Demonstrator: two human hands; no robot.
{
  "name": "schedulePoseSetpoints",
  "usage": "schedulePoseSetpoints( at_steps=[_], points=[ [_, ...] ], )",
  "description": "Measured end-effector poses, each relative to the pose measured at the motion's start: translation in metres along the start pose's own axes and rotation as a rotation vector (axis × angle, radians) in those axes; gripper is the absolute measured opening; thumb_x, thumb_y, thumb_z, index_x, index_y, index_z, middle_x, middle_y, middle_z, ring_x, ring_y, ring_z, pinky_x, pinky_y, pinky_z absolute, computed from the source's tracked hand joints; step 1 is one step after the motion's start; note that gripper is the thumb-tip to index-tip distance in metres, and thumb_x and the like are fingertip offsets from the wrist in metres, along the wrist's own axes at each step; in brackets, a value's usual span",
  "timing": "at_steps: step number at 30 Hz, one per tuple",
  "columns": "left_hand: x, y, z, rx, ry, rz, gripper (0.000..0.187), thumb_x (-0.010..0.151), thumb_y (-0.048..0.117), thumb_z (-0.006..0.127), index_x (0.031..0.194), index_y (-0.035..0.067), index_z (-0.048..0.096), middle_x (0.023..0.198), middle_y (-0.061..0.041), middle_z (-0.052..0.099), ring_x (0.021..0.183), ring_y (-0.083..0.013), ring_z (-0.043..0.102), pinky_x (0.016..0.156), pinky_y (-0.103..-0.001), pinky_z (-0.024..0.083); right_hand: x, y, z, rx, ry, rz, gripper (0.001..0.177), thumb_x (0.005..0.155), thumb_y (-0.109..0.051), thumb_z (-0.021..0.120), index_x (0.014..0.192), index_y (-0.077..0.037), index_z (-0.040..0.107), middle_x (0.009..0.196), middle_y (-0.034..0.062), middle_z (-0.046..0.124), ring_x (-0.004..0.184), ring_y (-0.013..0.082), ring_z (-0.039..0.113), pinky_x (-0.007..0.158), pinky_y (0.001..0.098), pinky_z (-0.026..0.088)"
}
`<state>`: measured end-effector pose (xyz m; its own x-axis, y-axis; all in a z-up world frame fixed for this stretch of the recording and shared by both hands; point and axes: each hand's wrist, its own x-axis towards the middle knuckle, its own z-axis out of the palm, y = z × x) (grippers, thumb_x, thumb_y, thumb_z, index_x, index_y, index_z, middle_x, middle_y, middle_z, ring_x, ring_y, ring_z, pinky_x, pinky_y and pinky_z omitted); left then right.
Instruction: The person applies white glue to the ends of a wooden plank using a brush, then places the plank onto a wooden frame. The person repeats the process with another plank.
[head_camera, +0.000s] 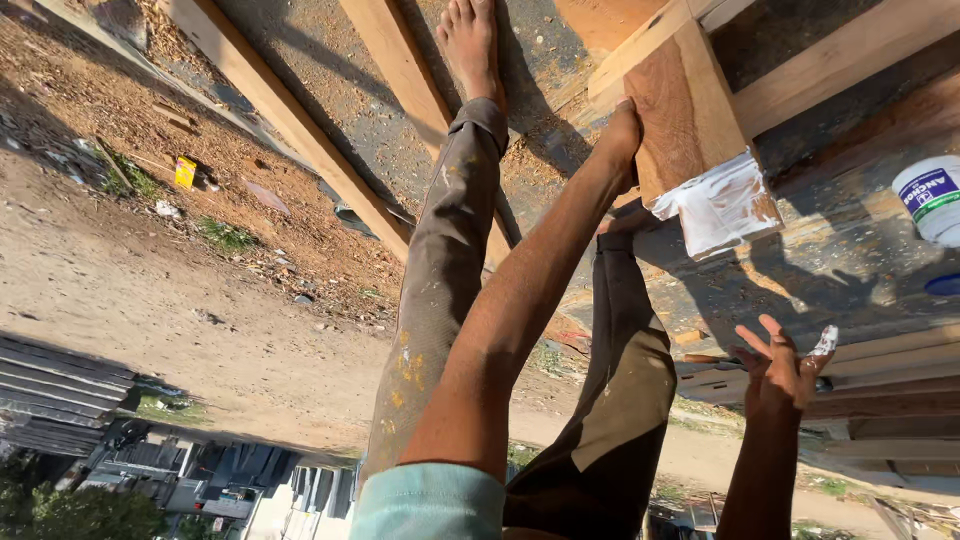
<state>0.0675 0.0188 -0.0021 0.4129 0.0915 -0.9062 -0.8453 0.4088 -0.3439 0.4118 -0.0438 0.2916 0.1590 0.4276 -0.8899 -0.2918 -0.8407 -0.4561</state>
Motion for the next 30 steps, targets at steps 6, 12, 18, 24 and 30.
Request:
schedulePoseSetpoints(
  at_steps=[6, 12, 18, 24, 30],
  points=[
    [-0.026, -0.025, 0.025, -0.129, -0.158, 0.043, 0.079, 0.099, 0.073, 0.027, 0.135, 0.009, 0.055, 0.121, -0.019, 0.067, 0.094, -0.0296, 0.069, 0.073, -0.048, 0.057, 0.011, -0.038, 0.008, -0.733, 0.197, -0.027, 0.096, 0.115, -0.011, 0.061, 0.165, -0.021, -0.020, 0.154, 0.0327, 0.055, 0.117, 0.0416, 0.072, 0.083, 0.0467, 0.066],
    [-0.048, -0.028, 0.031, -0.179, -0.115, 0.036, 0.069, 0.102, 0.064, 0.036, 0.130, 0.006, 0.060, 0.116, -0.019, 0.070, 0.088, -0.0252, 0.072, 0.068, -0.041, 0.062, 0.006, -0.082, 0.053, -0.841, 0.145, -0.035, 0.097, 0.116, -0.012, 0.058, 0.172, -0.028, -0.019, 0.150, 0.0275, 0.059, 0.112, 0.0348, 0.073, 0.082, 0.0439, 0.065],
    [-0.021, -0.031, 0.064, -0.435, -0.057, 0.033, 0.070, 0.105, 0.057, 0.035, 0.137, -0.002, 0.054, 0.130, -0.023, 0.066, 0.110, -0.0298, 0.068, 0.088, -0.044, 0.057, 0.021, -0.113, 0.109, -0.842, 0.108, -0.060, 0.091, 0.115, -0.011, 0.059, 0.174, -0.027, -0.009, 0.145, 0.0227, 0.060, 0.111, 0.0324, 0.073, 0.082, 0.0461, 0.065],
    [-0.022, -0.040, 0.071, -0.313, -0.021, 0.057, 0.090, 0.100, 0.065, 0.048, 0.142, -0.014, 0.049, 0.136, -0.027, 0.062, 0.126, -0.0328, 0.062, 0.106, -0.044, 0.048, 0.098, -0.148, 0.230, -0.810, 0.009, -0.050, 0.075, 0.123, -0.022, 0.058, 0.179, -0.016, 0.009, 0.146, 0.0262, 0.064, 0.112, 0.0290, 0.072, 0.085, 0.0400, 0.065],
    [-0.040, -0.031, 0.069, 0.078, 0.178, 0.142, 0.094, 0.093, 0.070, 0.052, 0.124, -0.017, 0.065, 0.126, -0.032, 0.068, 0.120, -0.0385, 0.065, 0.101, -0.045, 0.050, 0.195, -0.105, 0.348, -1.220, -0.220, 0.417, 0.103, 0.105, -0.036, 0.059, 0.156, -0.015, -0.028, 0.155, 0.0205, 0.048, 0.131, 0.0262, 0.060, 0.101, 0.0355, 0.056]
  ],
)
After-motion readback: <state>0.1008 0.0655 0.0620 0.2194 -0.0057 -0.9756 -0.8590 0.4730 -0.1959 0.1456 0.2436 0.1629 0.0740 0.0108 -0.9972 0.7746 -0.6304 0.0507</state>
